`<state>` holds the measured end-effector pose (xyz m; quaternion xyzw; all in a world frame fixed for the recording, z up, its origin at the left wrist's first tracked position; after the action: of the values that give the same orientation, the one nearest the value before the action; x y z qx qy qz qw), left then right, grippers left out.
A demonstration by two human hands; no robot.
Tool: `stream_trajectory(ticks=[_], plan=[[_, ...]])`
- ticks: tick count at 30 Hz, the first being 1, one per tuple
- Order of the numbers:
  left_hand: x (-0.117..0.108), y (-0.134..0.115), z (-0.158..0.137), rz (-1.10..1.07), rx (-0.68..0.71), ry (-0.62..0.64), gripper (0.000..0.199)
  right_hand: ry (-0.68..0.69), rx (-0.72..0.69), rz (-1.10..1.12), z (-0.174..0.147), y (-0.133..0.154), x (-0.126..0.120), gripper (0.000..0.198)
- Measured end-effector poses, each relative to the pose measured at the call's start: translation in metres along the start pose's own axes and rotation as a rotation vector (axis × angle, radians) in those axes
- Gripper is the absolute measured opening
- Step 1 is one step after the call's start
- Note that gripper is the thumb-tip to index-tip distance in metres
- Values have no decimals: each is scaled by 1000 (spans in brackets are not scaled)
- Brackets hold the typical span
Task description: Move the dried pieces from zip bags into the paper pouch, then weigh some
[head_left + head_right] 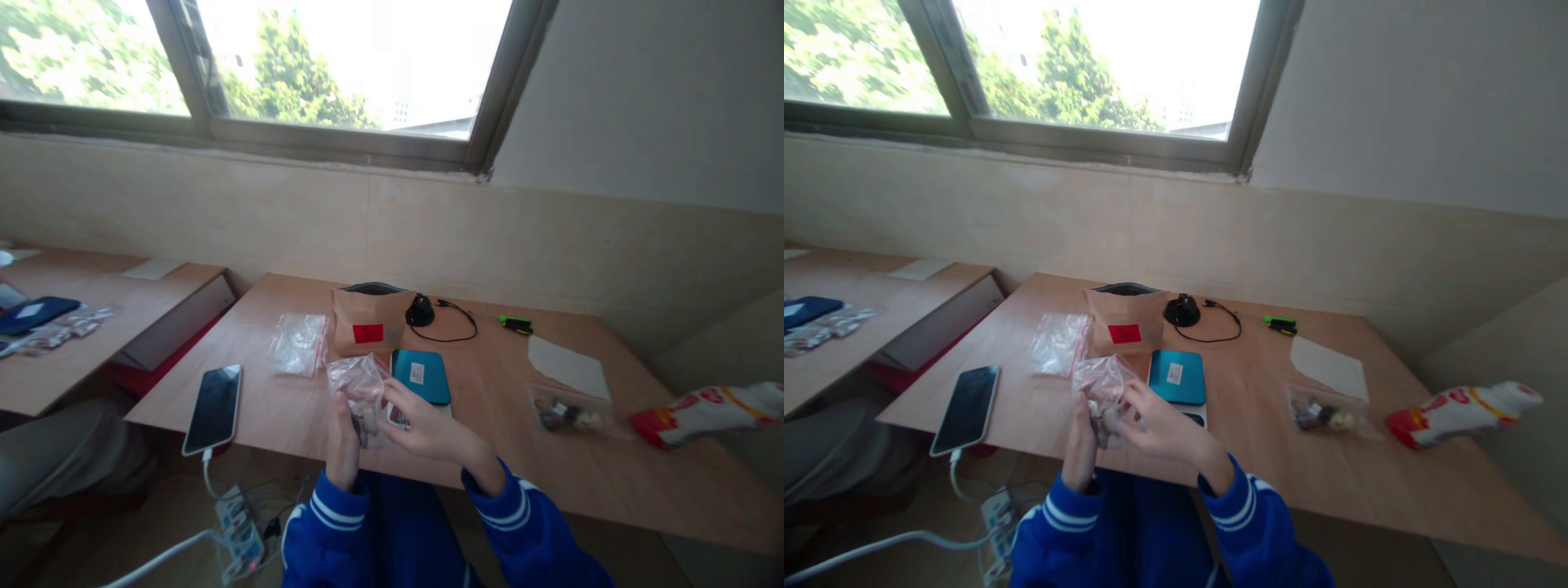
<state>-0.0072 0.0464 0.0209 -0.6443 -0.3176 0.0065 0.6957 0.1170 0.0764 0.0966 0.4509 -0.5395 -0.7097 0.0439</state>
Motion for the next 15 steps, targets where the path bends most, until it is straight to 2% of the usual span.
stream_trajectory(ticks=[2,5,7,10,15], plan=[[-2,4,-4,27,-54,-12,50,8,-7,-18,-3,-2,3,54],[-5,7,-9,104,-73,49,54,59,-9,-21,-4,-7,11,75],[-7,6,-12,197,-37,98,59,135,18,42,-3,-11,18,75],[-10,0,-15,316,37,94,61,208,66,210,-2,-13,27,69],[-10,-4,-14,212,33,83,57,90,109,340,-9,-10,25,62]])
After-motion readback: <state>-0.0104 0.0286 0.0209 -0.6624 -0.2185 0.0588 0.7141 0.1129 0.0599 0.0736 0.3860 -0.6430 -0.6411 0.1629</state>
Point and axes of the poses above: each hand's wrist, its own z-axis towards the middle knuckle, its own x-axis out of the palm, y = z × x, the point moved 4 cm from there along z, towards the middle knuckle, and after that the axes turned 12 degrees about x, right-handed, at the moved point
